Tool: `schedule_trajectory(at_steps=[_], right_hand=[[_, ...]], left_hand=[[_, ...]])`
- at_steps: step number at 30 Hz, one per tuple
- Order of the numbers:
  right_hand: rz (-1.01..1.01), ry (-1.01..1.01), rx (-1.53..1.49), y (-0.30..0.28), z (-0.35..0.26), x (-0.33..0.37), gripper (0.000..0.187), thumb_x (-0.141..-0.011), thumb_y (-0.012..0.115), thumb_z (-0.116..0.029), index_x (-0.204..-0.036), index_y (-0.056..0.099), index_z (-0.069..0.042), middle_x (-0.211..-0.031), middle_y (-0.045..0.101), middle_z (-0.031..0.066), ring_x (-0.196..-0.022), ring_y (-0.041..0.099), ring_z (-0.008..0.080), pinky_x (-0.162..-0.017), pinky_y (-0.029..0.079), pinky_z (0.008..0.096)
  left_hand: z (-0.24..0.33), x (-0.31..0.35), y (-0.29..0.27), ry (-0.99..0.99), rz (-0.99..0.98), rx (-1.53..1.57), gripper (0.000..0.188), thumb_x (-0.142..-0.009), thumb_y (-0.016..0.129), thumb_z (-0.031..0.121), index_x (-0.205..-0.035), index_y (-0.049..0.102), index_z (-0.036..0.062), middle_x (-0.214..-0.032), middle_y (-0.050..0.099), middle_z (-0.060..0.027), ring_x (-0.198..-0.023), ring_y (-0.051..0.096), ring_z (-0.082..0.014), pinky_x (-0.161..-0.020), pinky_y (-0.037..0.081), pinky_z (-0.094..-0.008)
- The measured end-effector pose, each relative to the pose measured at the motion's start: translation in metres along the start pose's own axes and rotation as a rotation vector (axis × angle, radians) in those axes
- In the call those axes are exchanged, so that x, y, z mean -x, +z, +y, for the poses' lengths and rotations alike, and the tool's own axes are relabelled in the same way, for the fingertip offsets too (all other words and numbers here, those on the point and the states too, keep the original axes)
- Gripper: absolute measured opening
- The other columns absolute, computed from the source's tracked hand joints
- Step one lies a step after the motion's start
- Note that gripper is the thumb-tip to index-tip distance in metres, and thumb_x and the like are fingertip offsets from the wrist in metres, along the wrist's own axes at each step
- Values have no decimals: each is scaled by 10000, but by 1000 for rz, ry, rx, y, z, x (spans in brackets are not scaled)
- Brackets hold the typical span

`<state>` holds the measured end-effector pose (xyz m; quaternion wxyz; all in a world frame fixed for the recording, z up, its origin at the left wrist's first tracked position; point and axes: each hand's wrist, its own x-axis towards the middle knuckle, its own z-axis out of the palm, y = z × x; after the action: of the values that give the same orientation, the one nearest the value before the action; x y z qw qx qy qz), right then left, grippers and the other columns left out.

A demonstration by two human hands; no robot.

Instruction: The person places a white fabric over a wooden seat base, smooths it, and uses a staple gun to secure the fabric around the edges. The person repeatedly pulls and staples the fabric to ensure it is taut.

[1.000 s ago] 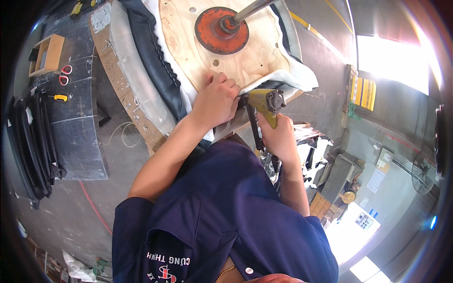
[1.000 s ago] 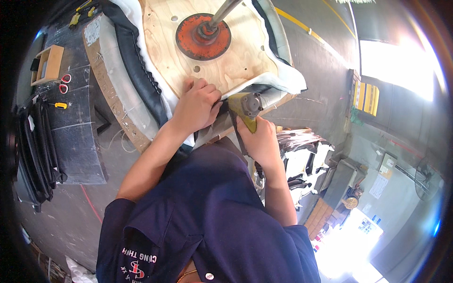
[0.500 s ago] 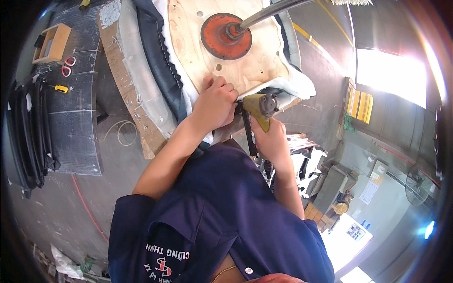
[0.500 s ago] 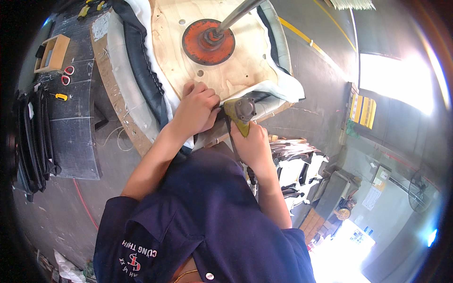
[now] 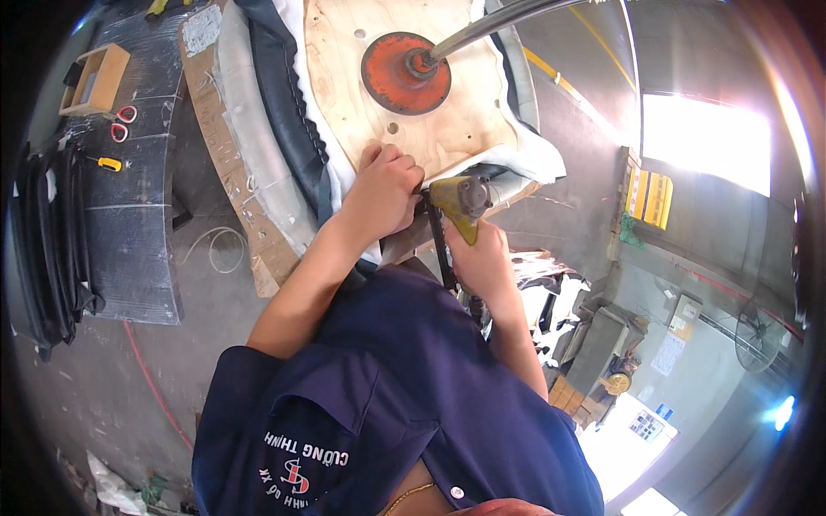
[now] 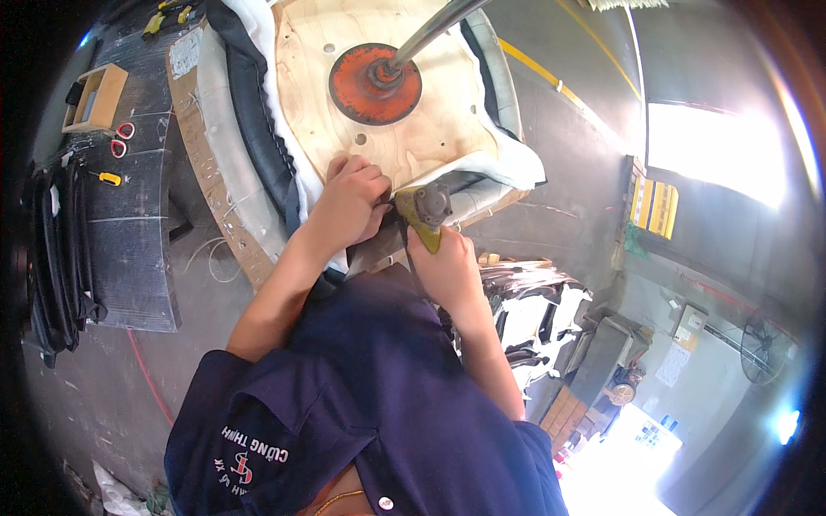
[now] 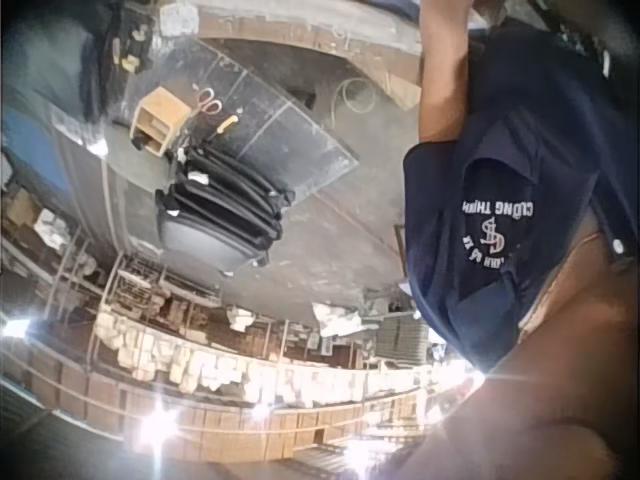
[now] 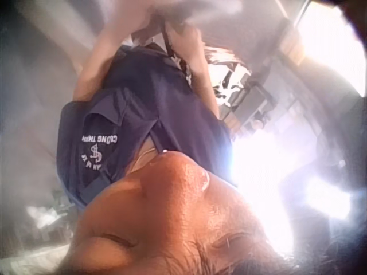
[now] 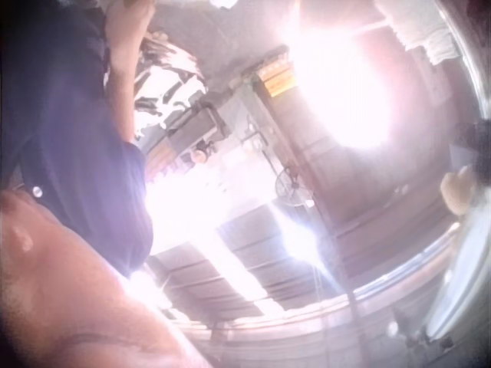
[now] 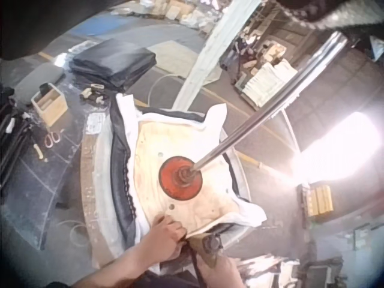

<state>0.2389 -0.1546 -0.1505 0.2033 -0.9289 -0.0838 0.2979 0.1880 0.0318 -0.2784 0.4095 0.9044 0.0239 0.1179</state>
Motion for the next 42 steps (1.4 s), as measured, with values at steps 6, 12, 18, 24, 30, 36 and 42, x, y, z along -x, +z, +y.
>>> schedule_trajectory(at_steps=[6,12,18,24,30,36,42], right_hand=[[28,-44,8,11,3,7,445,-1067,746,-343,-1015,757,99,-975,766,379,-1025,749,585,-928,587,587],[43,-12,3,11,6,6,462,-1064,751,-356,-1024,758,104,-983,769,377,-1020,752,571,-928,582,578],[95,-107,-7,15,23,9,494,-1085,761,-371,-857,724,66,-570,631,78,-511,636,182,-556,510,386],[62,-138,-34,20,15,13,487,-1102,750,-354,-831,711,49,-569,633,75,-515,633,163,-548,498,374],[52,-141,5,21,15,10,478,-1103,752,-342,-832,706,49,-577,638,76,-512,626,160,-546,495,372],[6,-107,-32,21,-6,16,476,-1103,751,-350,-867,719,62,-589,645,87,-520,631,164,-549,499,376],[36,-92,23,22,-15,14,445,-1069,760,-330,-1066,765,115,-926,767,364,-996,780,545,-892,604,543]], left_hand=[[-5,3,-2,42,23,33,210,-773,882,86,-955,777,89,-1048,731,-60,-1161,661,-313,-1137,463,-485],[2,10,-12,-23,34,-106,278,-771,939,179,-993,786,111,-1099,708,-44,-1242,609,-303,-1180,380,-516],[4,18,-23,-41,46,-167,352,-763,985,252,-1029,785,137,-1176,656,-12,-1283,558,-290,-1199,332,-537],[-2,17,-18,-40,72,-119,263,-798,950,213,-993,788,145,-1144,642,-16,-1259,564,-281,-1169,337,-523],[-7,16,-15,-15,125,-95,109,-857,872,159,-923,786,148,-1106,641,-6,-1217,565,-270,-1136,340,-504],[-12,17,-18,-30,99,-102,86,-870,855,160,-915,782,152,-1095,641,3,-1203,567,-263,-1117,337,-496],[-12,14,-18,-36,67,-107,131,-859,877,180,-952,785,178,-1114,649,12,-1252,573,-264,-1129,335,-533]])
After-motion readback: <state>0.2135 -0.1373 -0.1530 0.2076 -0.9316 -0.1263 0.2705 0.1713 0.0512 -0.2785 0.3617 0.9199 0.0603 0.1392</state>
